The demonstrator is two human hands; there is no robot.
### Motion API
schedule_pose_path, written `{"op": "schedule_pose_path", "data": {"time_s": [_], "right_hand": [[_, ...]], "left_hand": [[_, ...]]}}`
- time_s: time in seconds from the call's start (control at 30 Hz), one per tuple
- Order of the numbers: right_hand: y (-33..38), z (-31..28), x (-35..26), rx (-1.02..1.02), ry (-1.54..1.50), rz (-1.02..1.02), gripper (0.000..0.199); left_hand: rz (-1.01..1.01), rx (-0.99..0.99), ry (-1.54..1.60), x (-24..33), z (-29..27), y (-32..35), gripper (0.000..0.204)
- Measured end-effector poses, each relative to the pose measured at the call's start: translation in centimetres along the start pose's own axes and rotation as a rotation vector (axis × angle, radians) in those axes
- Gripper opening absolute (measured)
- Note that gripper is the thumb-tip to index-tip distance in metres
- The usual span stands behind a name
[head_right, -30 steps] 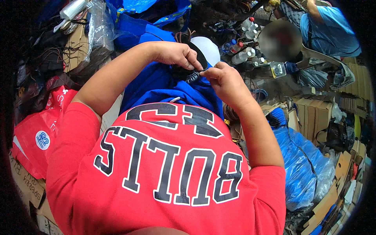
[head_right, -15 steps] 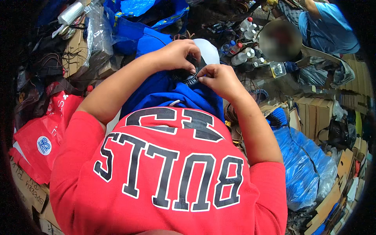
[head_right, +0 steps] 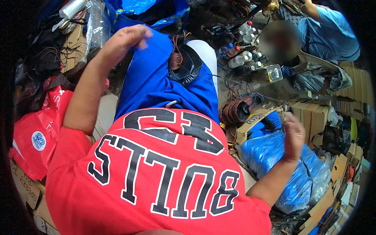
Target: The recorder is stitching a black leather shoe component using a needle and thread in a manual manufacturing environment.
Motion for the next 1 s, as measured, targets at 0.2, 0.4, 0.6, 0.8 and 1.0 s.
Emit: {"op": "schedule_pose_path", "data": {"time_s": [0.2,0.4,0.6,0.8,1.0], "right_hand": [[7.2,9.0,4.4,-0.269,1.032,-0.286,0.020],[10.2,7.3,8.6,-0.100,0.986,-0.448,0.026],[9.9,2.5,11.9,0.506,-0.183,0.866,0.053],[-2.7,14.3,-2.9,-0.073,0.128,-0.131,0.023],[-3.9,25.1,-5.3,-0.652,0.345,-0.189,0.024]], "left_hand": [[-0.289,-0.270,1.051,0.4,7.0,-2.0,0.045],[-0.459,0.056,0.713,-2.9,3.8,-4.1,0.049],[0.037,0.207,-0.134,-1.4,-5.0,-5.1,0.036],[0.247,-0.324,-0.367,0.0,9.8,-1.6,0.022],[0.346,-0.490,-0.496,-0.5,14.1,-2.3,0.025]]}}
Point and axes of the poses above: each hand's wrist, its own y-axis away from the middle knuckle, its own z-axis out of the palm, x = y × z, the point moved 6 cm from there along -y, towards the middle knuckle, and after that the axes turned 13 degrees about x, right-handed, at the moved point
